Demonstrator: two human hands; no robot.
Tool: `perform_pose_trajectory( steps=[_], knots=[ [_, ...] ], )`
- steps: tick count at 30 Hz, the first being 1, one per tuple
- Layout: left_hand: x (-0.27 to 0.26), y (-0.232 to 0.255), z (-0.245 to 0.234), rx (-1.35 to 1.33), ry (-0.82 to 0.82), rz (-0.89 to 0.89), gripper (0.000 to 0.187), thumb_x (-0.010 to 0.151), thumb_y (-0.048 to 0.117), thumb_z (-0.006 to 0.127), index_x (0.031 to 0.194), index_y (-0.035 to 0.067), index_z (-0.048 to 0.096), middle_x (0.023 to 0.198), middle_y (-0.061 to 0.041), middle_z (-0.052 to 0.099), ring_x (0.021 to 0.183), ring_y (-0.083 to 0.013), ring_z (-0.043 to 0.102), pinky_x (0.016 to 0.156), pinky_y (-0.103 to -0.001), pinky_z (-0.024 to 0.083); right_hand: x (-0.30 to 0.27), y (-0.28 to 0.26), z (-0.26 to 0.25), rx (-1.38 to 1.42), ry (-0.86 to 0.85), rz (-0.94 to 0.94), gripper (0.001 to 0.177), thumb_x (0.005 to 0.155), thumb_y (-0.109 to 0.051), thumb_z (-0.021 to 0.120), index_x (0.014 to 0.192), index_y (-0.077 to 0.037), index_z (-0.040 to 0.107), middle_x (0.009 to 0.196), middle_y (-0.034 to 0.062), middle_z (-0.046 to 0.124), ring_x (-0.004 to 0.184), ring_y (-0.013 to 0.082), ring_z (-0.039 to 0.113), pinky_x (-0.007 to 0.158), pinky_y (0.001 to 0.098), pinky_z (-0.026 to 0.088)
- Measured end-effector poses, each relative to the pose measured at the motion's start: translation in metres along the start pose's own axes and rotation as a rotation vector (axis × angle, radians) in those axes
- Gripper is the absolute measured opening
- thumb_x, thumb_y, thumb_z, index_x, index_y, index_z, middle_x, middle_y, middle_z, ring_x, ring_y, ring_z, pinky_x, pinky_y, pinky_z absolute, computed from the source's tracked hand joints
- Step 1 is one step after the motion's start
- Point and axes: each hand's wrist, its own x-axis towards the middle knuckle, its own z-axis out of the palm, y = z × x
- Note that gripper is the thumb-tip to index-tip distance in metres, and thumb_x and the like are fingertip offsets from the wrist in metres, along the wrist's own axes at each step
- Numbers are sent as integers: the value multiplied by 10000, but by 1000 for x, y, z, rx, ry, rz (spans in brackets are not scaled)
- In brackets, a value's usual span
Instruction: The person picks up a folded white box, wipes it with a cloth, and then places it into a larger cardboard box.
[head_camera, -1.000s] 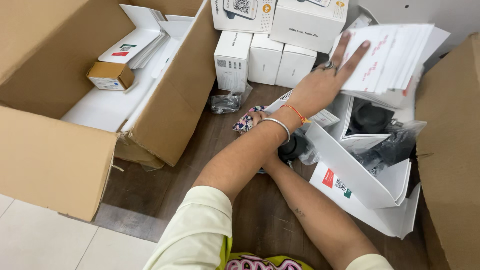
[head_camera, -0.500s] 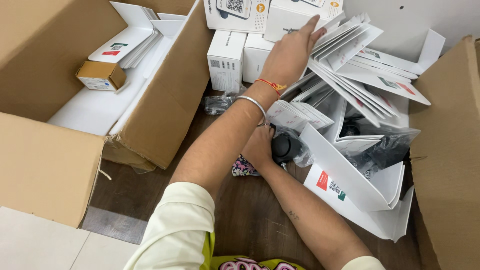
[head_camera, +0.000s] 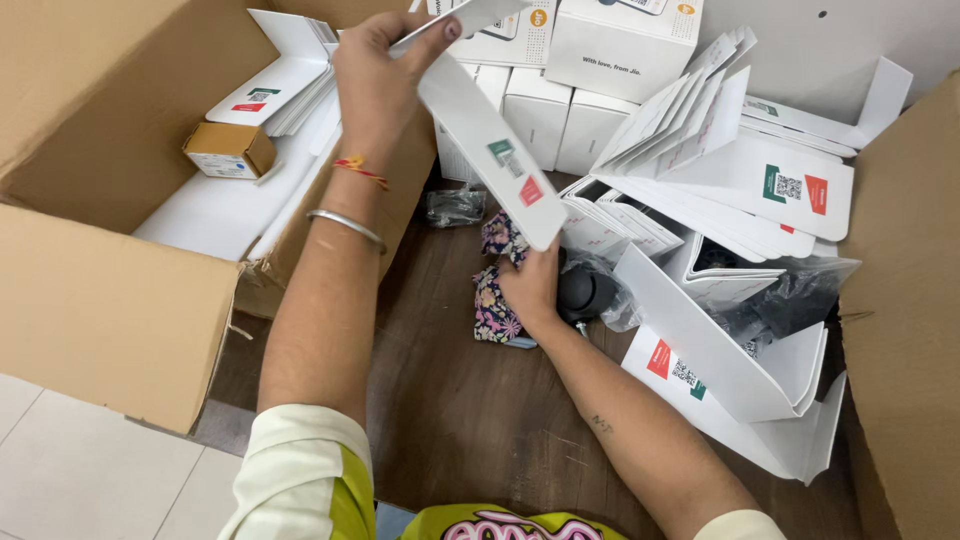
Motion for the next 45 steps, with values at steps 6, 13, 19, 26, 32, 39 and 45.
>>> perform_pose_trajectory(
  steps=[6,13,19,26,32,39,45],
  knots=[
    [-4,-7,-58,651,-203,90,296,736,242,928,899,28,805,760,-137,745,637,-209,698,637,-332,552,0,14,5,94,80,-7,605,715,57,720,1288,-43,553,1284,172,567,1258,353,554,1120,419,434],
    [-37,-70,-36,463,-438,-6,294,775,247,875,965,36,797,838,-156,771,705,-221,745,708,-345,582,-5,-14,-9,432,117,1,447,861,-16,645,1300,-40,565,1250,146,558,1181,315,563,1098,359,427],
    [-92,-192,32,202,-221,-233,439,931,310,750,1221,-3,648,1123,-239,721,1058,-316,699,928,-377,520,-11,-50,-21,226,-97,-285,559,776,-35,680,1317,-35,540,1318,189,549,1297,373,536,1159,423,413],
    [-121,-273,40,-145,-79,-157,332,945,268,742,1102,-23,714,1080,-141,725,1000,-219,683,898,-320,515,-4,-50,-23,228,-479,-256,768,711,-106,783,1421,-47,496,1441,191,546,1399,378,511,1181,447,395],
    [-121,-299,34,-413,-119,-306,181,913,148,712,1001,-10,714,935,-41,738,879,-122,653,811,-272,507,-4,-52,-11,-62,-609,-230,752,785,-301,809,1432,-70,504,1497,192,524,1408,375,489,1128,475,396],
    [-126,-247,38,118,9,-14,321,854,239,793,971,-30,664,940,-175,707,873,-197,647,799,-334,517,-8,-33,6,-551,-403,-88,756,810,-378,745,1392,1,449,1536,264,413,1457,449,330,1181,619,227],
    [-119,-218,23,7,-79,-208,364,820,341,835,894,2,726,787,-101,752,725,-144,686,703,-311,545,-7,-18,19,-555,-389,50,848,845,-414,720,1461,48,364,1550,322,364,1468,484,311,1168,657,208]
  ],
)
